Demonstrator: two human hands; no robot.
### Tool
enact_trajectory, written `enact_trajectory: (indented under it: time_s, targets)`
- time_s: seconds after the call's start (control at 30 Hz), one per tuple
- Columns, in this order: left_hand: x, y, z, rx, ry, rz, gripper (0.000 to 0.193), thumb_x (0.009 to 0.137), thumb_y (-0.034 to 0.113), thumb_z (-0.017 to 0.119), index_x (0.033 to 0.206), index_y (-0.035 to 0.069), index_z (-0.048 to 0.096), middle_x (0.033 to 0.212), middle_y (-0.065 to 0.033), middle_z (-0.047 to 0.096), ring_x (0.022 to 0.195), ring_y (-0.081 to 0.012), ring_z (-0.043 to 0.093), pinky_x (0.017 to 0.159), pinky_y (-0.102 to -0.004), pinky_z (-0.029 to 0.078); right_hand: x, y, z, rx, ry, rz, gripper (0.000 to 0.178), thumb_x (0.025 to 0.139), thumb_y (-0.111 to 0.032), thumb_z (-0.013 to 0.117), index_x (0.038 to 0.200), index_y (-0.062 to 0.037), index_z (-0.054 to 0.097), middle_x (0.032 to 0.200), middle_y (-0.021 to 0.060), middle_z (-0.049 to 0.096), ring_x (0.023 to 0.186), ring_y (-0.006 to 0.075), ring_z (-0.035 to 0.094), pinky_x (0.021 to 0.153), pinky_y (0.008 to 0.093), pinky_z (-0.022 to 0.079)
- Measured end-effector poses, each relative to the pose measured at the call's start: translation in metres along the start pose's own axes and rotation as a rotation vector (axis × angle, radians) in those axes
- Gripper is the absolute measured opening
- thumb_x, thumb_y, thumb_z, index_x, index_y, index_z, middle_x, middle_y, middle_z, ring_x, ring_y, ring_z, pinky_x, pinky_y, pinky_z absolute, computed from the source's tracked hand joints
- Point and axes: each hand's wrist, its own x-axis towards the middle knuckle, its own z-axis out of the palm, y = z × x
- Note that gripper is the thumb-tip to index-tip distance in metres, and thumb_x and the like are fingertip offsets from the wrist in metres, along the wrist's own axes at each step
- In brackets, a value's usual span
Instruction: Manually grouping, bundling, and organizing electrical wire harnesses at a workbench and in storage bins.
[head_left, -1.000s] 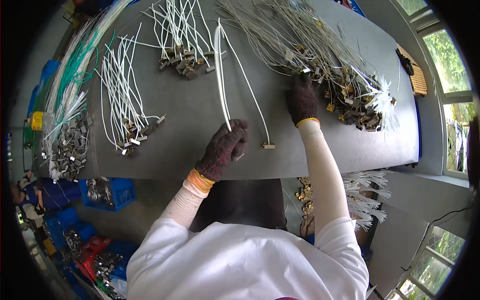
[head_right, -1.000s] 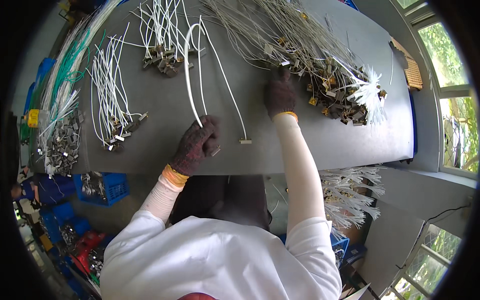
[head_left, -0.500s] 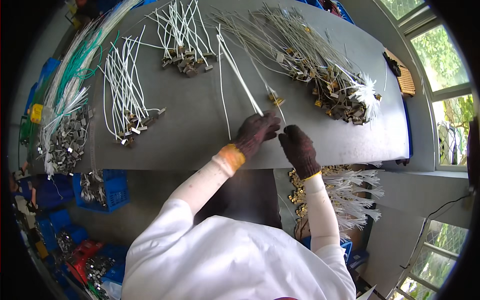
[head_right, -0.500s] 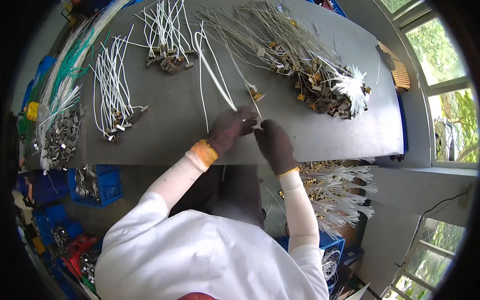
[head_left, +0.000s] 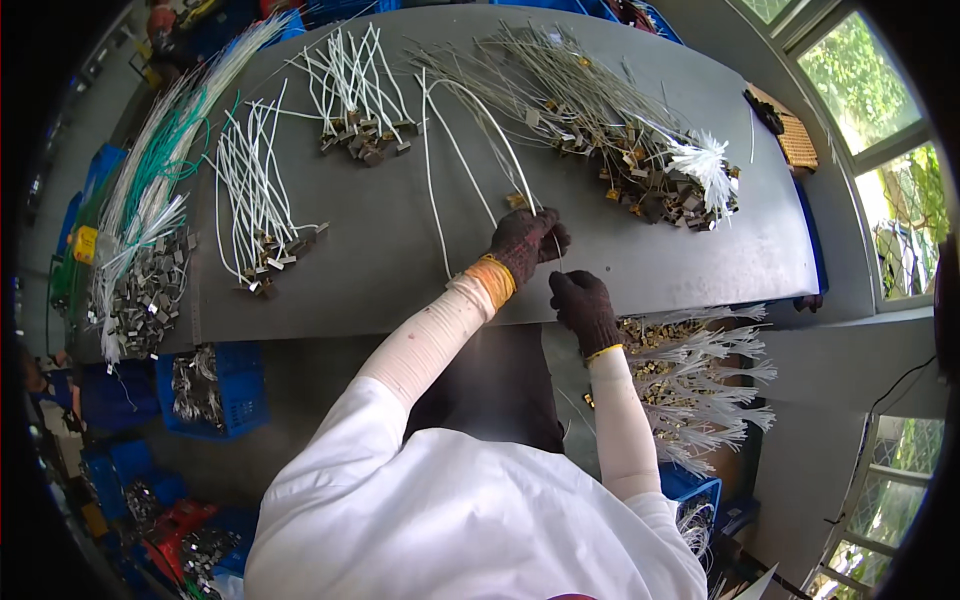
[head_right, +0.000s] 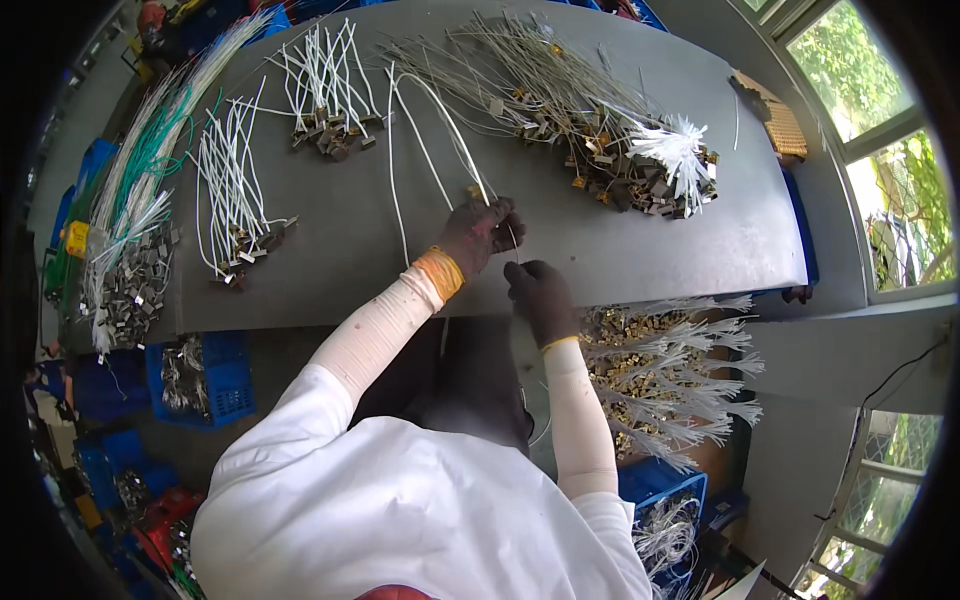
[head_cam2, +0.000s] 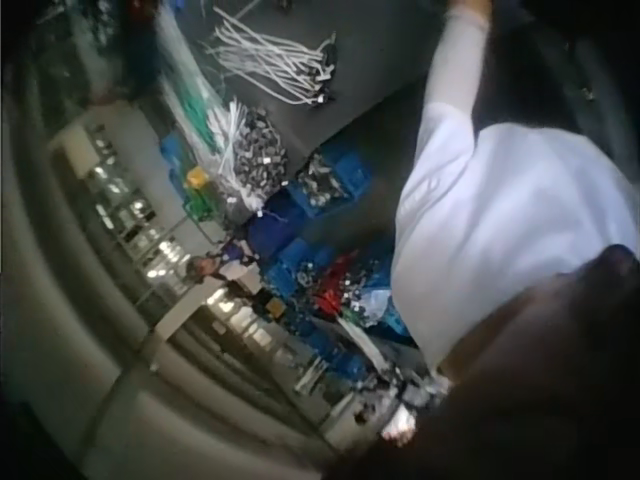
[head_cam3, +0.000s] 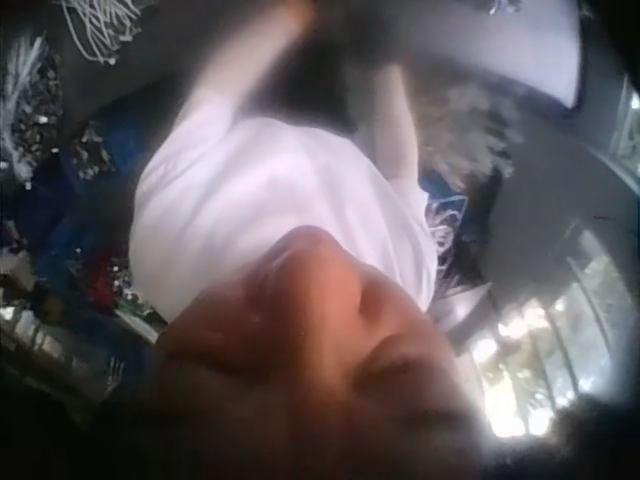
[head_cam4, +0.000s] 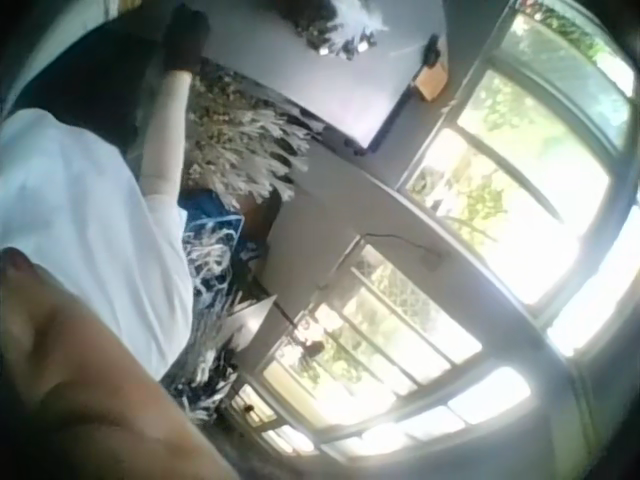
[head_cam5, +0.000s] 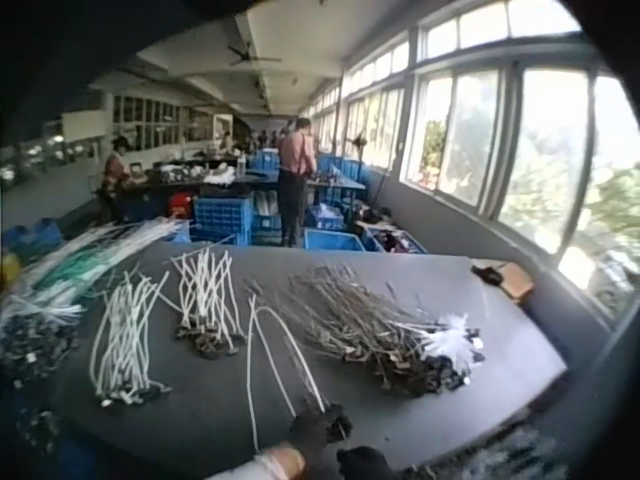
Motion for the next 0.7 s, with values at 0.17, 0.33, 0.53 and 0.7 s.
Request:
enact_trajectory:
  time_s: [0.17, 0.33, 0.53, 0.7]
  targets:
    - [0.022, -0.011, -0.009, -0.032, 0.022, -0.043, 0.016, 0.095, 0.015, 0.060, 0.105, 0.003, 0.059, 0.089, -0.0104, 0.066, 0.080, -0.0257, 0.068, 0.074, -0.0434, 0.059, -0.030, -0.012, -0.009, 0.550, -0.150, 0.293, 0.036, 0.088, -0.033, 0.065, 0.094, 0.0015, 0.061, 0.073, 0.0078, 0.063, 0.056, 0.0146, 0.055, 0.052, 0.0287, 0.044]
    - [0.054, 0.002, -0.020, -0.121, 0.066, -0.068, 0.022, 0.094, 0.016, 0.062, 0.110, 0.003, 0.057, 0.094, -0.0128, 0.067, 0.081, -0.0293, 0.069, 0.073, -0.0460, 0.059, -0.094, 0.036, -0.037, 0.474, -0.117, 0.303, 0.028, 0.088, -0.029, 0.064, 0.096, -0.0017, 0.062, 0.076, 0.0062, 0.063, 0.061, 0.0135, 0.057, 0.055, 0.0274, 0.045]
    - [0.078, 0.022, -0.029, -0.205, -0.080, -0.099, 0.019, 0.094, 0.020, 0.060, 0.104, 0.003, 0.060, 0.107, -0.0165, 0.067, 0.106, -0.0347, 0.064, 0.096, -0.0515, 0.051, -0.208, 0.143, -0.069, 0.430, -0.019, 0.403, 0.027, 0.089, -0.020, 0.065, 0.111, -0.0037, 0.065, 0.083, 0.0036, 0.065, 0.072, 0.0122, 0.062, 0.059, 0.0272, 0.049]
    - [0.069, 0.025, -0.028, -0.226, -0.197, -0.161, 0.024, 0.097, 0.027, 0.061, 0.105, 0.004, 0.061, 0.106, -0.0149, 0.068, 0.106, -0.0346, 0.064, 0.097, -0.0527, 0.049, -0.269, 0.184, -0.058, 0.485, 0.053, 0.490, 0.019, 0.089, -0.014, 0.065, 0.104, -0.0028, 0.070, 0.078, -0.0001, 0.064, 0.066, 0.0089, 0.057, 0.059, 0.0245, 0.046]
